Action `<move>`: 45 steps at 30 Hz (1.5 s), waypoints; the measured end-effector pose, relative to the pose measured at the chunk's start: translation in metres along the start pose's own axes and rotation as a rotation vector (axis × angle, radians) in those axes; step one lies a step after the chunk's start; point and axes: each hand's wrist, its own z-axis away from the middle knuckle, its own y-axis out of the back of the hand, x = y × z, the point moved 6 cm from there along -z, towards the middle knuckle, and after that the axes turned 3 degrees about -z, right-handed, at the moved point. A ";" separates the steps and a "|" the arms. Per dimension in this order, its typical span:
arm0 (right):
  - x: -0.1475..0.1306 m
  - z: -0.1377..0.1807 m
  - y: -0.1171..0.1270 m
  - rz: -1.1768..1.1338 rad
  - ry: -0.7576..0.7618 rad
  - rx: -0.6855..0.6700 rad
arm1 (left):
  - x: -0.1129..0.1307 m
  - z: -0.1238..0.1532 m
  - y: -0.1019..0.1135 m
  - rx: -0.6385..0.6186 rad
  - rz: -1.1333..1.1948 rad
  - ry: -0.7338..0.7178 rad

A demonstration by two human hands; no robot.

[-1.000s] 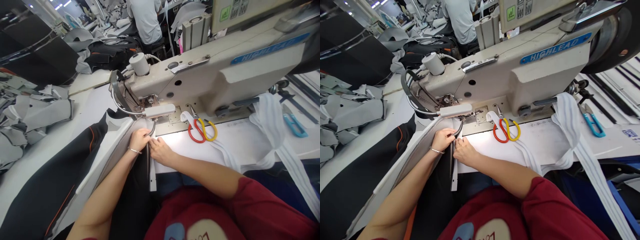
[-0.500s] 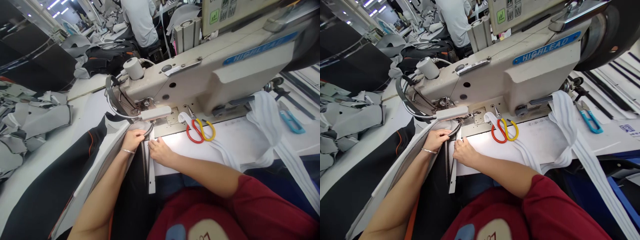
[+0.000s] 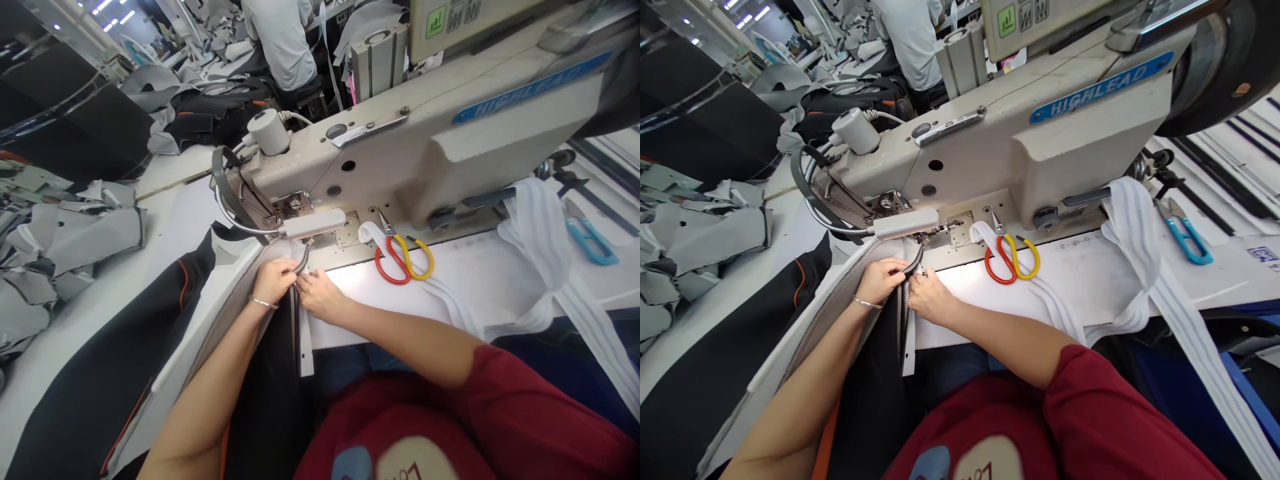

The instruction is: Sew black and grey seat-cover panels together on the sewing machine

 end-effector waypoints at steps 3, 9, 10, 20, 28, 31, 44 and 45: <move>0.000 0.002 0.002 0.002 0.003 0.008 | 0.001 0.001 -0.001 -0.007 -0.040 -0.008; -0.001 0.001 0.001 -0.015 0.004 0.020 | 0.008 0.002 -0.004 -0.035 -0.114 -0.006; 0.000 0.001 0.000 -0.019 0.001 0.020 | 0.008 0.002 -0.005 -0.038 -0.120 -0.007; -0.001 0.001 -0.004 -0.032 -0.007 0.018 | 0.012 0.003 -0.008 -0.028 -0.170 -0.023; -0.003 -0.001 -0.007 -0.057 0.015 -0.005 | 0.009 0.005 -0.011 -0.017 -0.229 -0.011; -0.003 -0.001 -0.006 -0.060 0.011 -0.013 | 0.008 0.005 -0.011 -0.015 -0.240 -0.017; -0.002 0.003 -0.004 -0.060 -0.009 0.059 | 0.013 0.004 -0.015 -0.127 -0.339 -0.162; -0.002 0.003 -0.002 -0.054 -0.012 0.074 | 0.011 0.004 -0.015 -0.151 -0.332 -0.176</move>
